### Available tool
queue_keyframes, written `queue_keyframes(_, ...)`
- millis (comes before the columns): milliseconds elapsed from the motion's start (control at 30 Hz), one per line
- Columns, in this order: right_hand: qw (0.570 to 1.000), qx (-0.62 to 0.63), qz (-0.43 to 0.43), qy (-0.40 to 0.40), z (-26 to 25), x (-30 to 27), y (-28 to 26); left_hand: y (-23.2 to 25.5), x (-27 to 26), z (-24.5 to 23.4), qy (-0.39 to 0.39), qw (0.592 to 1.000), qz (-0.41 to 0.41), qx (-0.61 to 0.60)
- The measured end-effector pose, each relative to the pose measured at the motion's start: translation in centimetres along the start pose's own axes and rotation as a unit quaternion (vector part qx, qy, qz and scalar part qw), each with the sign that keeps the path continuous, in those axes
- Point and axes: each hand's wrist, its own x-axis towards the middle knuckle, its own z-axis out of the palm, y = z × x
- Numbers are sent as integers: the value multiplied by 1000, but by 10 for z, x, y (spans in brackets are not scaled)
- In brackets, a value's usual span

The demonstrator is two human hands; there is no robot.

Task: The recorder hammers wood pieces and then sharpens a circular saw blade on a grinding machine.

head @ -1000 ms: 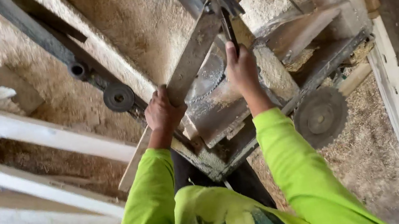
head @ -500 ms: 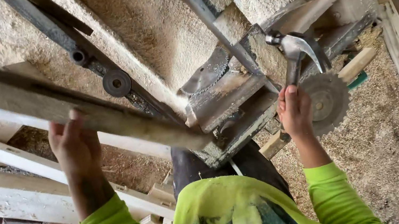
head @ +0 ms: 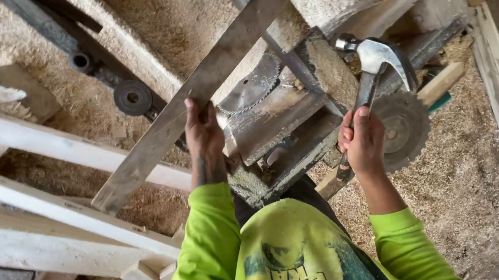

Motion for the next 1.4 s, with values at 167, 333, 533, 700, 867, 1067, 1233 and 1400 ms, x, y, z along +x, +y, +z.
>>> queue_keyframes(167, 999, -13, 21, -32, 10, 6, 5, -20, 27, -30, -35, 999, -17, -38)
queue_keyframes(333, 997, -72, -4, -31, 35, 29, -13, -5, -40, 19, -130, 921, -163, 329)
queue_keyframes(533, 1000, -8, 8, 3, 46, 61, -13, -4, 29, 67, -139, 431, 294, 841)
queue_keyframes(700, 992, 65, 109, 17, 42, 94, -21, 10, 36, 86, -151, 290, 314, 891)
queue_keyframes(867, 992, 51, 110, -13, 44, 122, -23, 25, 18, 76, -87, 300, 297, 903)
queue_keyframes(1067, 985, 94, 143, 6, 52, 186, -31, 20, 24, 77, -73, 302, 312, 898)
queue_keyframes(1233, 955, 25, 253, -150, 76, 212, 8, 22, 23, 77, -94, 301, 299, 901)
queue_keyframes(1400, 981, 29, 193, -12, 84, 204, -18, 21, 31, 85, -71, 273, 328, 902)
